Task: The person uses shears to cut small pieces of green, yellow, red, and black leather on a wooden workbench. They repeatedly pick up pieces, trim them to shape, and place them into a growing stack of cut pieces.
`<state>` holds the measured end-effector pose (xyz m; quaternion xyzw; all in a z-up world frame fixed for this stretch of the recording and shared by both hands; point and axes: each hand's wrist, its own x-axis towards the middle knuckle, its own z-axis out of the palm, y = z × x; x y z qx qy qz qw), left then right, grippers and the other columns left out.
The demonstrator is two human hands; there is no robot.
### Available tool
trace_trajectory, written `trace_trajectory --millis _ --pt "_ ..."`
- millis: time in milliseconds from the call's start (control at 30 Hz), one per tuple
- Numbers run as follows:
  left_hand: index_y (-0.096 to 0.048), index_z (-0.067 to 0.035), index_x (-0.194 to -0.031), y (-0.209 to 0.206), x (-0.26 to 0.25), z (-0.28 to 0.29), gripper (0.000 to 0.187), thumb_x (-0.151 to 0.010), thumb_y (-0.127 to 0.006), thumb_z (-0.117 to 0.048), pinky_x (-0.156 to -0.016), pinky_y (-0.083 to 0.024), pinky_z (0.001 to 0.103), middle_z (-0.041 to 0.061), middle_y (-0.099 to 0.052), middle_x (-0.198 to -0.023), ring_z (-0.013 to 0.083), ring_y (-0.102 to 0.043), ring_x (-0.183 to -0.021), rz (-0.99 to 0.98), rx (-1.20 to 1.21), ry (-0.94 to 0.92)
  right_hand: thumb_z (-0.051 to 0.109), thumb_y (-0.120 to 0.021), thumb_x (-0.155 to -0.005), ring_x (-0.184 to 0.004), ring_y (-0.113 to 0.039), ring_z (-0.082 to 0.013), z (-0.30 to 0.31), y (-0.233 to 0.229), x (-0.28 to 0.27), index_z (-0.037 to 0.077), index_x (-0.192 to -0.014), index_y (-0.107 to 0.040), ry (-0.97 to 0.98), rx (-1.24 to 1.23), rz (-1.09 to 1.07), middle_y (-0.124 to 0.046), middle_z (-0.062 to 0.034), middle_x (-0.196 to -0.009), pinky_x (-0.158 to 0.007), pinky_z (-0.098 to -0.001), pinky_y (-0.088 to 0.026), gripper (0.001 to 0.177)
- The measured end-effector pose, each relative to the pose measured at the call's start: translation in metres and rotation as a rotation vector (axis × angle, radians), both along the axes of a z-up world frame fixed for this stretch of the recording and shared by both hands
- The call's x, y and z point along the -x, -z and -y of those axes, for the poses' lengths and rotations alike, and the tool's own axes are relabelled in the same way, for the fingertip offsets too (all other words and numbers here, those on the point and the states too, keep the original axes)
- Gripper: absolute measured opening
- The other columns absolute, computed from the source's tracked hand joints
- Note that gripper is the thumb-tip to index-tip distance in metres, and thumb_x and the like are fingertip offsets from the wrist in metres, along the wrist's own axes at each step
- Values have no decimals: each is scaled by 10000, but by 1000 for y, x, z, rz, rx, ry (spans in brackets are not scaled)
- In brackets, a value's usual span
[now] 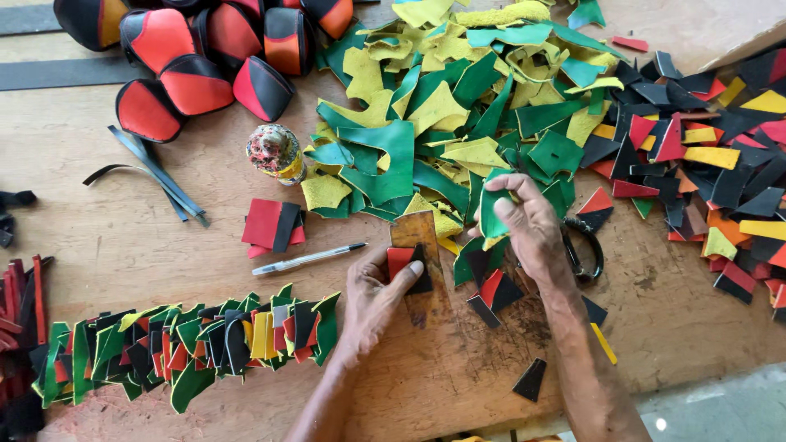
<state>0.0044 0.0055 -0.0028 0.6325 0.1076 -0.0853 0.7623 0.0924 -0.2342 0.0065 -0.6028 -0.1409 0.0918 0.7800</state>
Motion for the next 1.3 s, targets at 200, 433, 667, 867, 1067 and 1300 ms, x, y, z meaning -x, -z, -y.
trace_trajectory --millis 200,433,667,867,1067,1300 --pt "-746 -8 -1107 -3 -1 2 229 -895 -738 -94 -769 -575 240 11 -775 -952 62 -689 -828 -7 126 -33 139 -770 -871 -1218 -604 -176 -8 -15 11 79 -1491 -431 -67 209 -14 -503 -93 -1430 -912 -347 -627 708" --pt "-756 -13 -1074 -2 -1 1 216 -891 -757 -128 -743 -614 265 45 -792 -924 96 -722 -790 -21 48 -8 84 -779 -921 -1026 -692 -178 -5 9 8 2 -1304 -552 220 198 -22 -598 -106 -1240 -880 -340 -625 453" --pt "-761 -22 -1074 -3 3 3 228 -896 -751 -164 -749 -572 236 14 -780 -928 57 -685 -810 -28 -18 59 -55 -803 -929 -948 -718 -200 24 15 4 -38 -1157 -698 453 151 2 -730 -144 -1097 -863 -335 -639 252" --pt "-761 7 -1051 -3 0 4 219 -905 -755 -156 -733 -556 239 11 -770 -904 55 -660 -793 -28 -21 56 -81 -804 -797 -1062 -663 -116 40 -3 4 43 -1437 -588 289 153 -56 -718 -84 -1182 -960 -249 -565 686" --pt "-753 9 -1061 -3 1 3 207 -912 -743 -135 -737 -558 233 11 -767 -910 54 -660 -798 -16 -6 61 -90 -807 -799 -1083 -681 -146 36 -13 6 19 -1373 -623 321 213 -8 -698 -99 -1236 -950 -298 -607 612" --pt "-734 30 -1106 -3 0 6 218 -923 -739 -87 -789 -570 243 38 -770 -975 76 -684 -853 32 145 -15 -28 -809 -725 -1054 -698 -122 14 -33 16 116 -1252 -702 60 639 -104 -697 -43 -1312 -877 -252 -612 557"
